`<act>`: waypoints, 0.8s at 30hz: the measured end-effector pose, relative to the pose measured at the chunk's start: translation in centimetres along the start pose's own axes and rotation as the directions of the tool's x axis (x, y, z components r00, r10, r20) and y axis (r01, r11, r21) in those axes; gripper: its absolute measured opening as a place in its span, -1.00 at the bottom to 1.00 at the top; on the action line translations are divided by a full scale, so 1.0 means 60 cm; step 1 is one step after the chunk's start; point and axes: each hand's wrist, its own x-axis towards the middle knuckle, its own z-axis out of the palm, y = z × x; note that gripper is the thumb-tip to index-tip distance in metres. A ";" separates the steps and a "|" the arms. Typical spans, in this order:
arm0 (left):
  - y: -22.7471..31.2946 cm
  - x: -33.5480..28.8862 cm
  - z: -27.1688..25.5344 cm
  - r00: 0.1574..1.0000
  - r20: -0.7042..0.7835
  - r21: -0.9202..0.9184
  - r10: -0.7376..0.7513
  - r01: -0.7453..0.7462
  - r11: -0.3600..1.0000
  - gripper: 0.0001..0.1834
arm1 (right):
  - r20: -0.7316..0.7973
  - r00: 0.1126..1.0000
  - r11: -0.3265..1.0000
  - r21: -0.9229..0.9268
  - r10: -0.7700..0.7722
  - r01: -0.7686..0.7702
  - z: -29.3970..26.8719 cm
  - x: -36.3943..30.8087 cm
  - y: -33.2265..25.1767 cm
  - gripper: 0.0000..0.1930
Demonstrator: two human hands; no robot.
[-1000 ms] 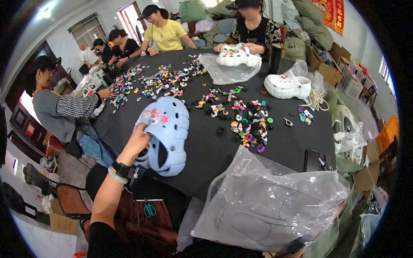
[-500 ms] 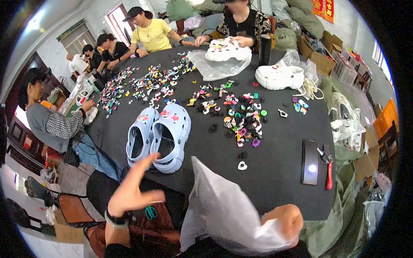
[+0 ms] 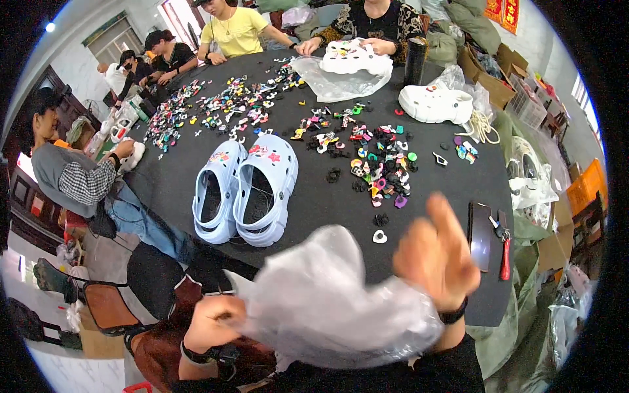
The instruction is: Attaching decorative charms to the holes of foam clogs.
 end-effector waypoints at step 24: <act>-0.098 -0.057 0.057 0.786 -0.578 -0.558 -0.218 -0.186 0.809 -0.61 | -0.709 0.704 0.491 -0.623 -0.027 -0.609 0.011 -0.122 0.139 -0.76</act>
